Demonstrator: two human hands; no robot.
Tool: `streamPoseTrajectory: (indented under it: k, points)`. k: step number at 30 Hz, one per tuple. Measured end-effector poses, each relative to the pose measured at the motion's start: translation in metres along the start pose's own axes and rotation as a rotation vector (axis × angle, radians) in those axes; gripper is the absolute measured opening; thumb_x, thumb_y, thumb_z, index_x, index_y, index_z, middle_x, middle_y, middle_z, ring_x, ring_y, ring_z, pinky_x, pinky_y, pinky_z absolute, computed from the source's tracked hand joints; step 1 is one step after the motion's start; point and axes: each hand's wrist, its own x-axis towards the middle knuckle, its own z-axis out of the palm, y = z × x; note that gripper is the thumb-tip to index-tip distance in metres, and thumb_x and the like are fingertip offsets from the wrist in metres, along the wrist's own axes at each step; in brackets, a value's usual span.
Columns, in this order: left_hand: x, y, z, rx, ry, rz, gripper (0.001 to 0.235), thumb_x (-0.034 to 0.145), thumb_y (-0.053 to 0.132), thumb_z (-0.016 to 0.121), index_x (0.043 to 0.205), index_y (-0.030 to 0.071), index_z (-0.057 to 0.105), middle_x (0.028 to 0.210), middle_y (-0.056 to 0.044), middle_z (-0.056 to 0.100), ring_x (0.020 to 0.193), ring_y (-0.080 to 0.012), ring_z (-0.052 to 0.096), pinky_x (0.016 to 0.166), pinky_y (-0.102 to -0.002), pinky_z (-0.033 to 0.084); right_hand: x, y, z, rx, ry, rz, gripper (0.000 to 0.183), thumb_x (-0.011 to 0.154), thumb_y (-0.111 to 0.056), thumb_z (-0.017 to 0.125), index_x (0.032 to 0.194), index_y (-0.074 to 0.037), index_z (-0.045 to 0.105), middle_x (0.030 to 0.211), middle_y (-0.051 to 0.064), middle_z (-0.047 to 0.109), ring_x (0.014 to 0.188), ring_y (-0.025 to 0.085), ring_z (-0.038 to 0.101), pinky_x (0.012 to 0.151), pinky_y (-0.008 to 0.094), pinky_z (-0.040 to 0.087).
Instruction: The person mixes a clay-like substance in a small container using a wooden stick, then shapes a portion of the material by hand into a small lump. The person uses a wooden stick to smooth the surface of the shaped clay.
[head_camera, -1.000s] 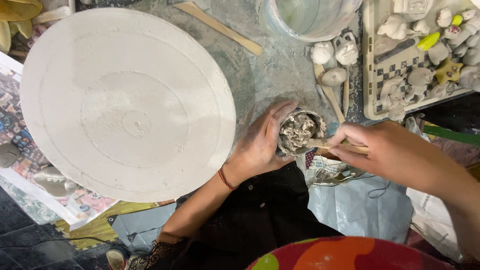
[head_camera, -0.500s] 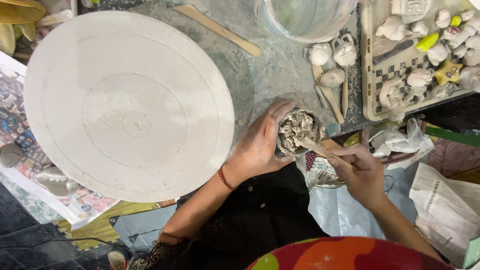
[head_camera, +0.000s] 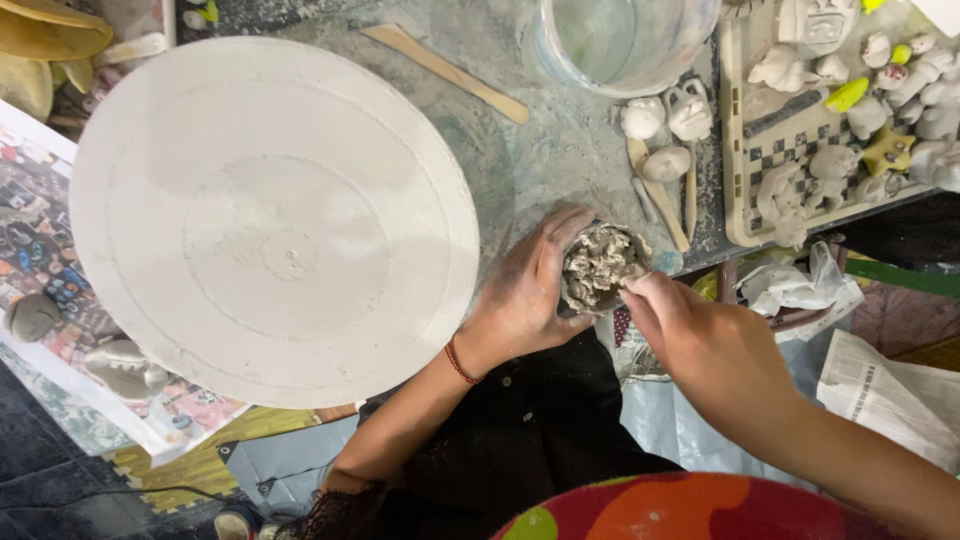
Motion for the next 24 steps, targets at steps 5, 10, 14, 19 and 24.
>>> streamPoseTrajectory:
  k: [5, 10, 14, 19, 24]
  points:
    - [0.001, 0.003, -0.002, 0.003, 0.020, 0.021, 0.111, 0.067, 0.024, 0.096, 0.151, 0.002, 0.027, 0.148, -0.023, 0.047, 0.138, -0.0397, 0.053, 0.115, -0.044, 0.048, -0.010, 0.003, -0.007, 0.085, -0.011, 0.058, 0.026, 0.094, -0.024, 0.067, 0.115, -0.009, 0.063, 0.072, 0.010, 0.072, 0.055, 0.023, 0.069, 0.047, 0.035, 0.051]
    - [0.002, 0.003, -0.004, 0.025, 0.015, 0.044, 0.108, 0.067, 0.025, 0.095, 0.150, 0.000, 0.030, 0.148, -0.024, 0.047, 0.138, -0.0403, 0.053, 0.116, -0.045, 0.048, -0.035, 0.004, -0.019, 0.075, -0.162, 0.245, 0.030, 0.092, -0.026, 0.068, 0.118, -0.011, 0.066, 0.072, 0.009, 0.074, 0.056, 0.020, 0.072, 0.049, 0.035, 0.051]
    - [0.002, 0.004, -0.005, 0.023, 0.018, 0.034, 0.109, 0.067, 0.027, 0.096, 0.150, -0.001, 0.029, 0.147, -0.024, 0.048, 0.137, -0.0408, 0.053, 0.115, -0.045, 0.048, -0.046, 0.001, -0.027, 0.225, -0.028, 0.208, 0.031, 0.084, -0.017, 0.072, 0.111, -0.004, 0.063, 0.089, 0.014, 0.077, 0.063, 0.022, 0.076, 0.044, 0.032, 0.053]
    - [0.001, 0.000, -0.002, 0.043, -0.002, 0.014, 0.110, 0.067, 0.030, 0.096, 0.148, -0.001, 0.028, 0.148, -0.024, 0.047, 0.136, -0.0399, 0.054, 0.110, -0.044, 0.052, -0.060, 0.013, -0.024, 0.201, -0.142, 0.242, 0.038, 0.085, -0.019, 0.075, 0.120, -0.009, 0.065, 0.092, 0.008, 0.079, 0.057, 0.014, 0.076, 0.043, 0.028, 0.052]
    - [-0.001, -0.011, 0.012, 0.061, 0.052, 0.085, 0.117, 0.071, 0.031, 0.095, 0.151, -0.003, 0.017, 0.152, -0.023, 0.045, 0.140, -0.0421, 0.051, 0.116, -0.045, 0.050, -0.087, 0.020, -0.025, 0.109, 0.156, 0.061, 0.041, 0.084, -0.012, 0.080, 0.120, -0.008, 0.061, 0.086, 0.013, 0.074, 0.065, 0.019, 0.072, 0.053, 0.030, 0.050]
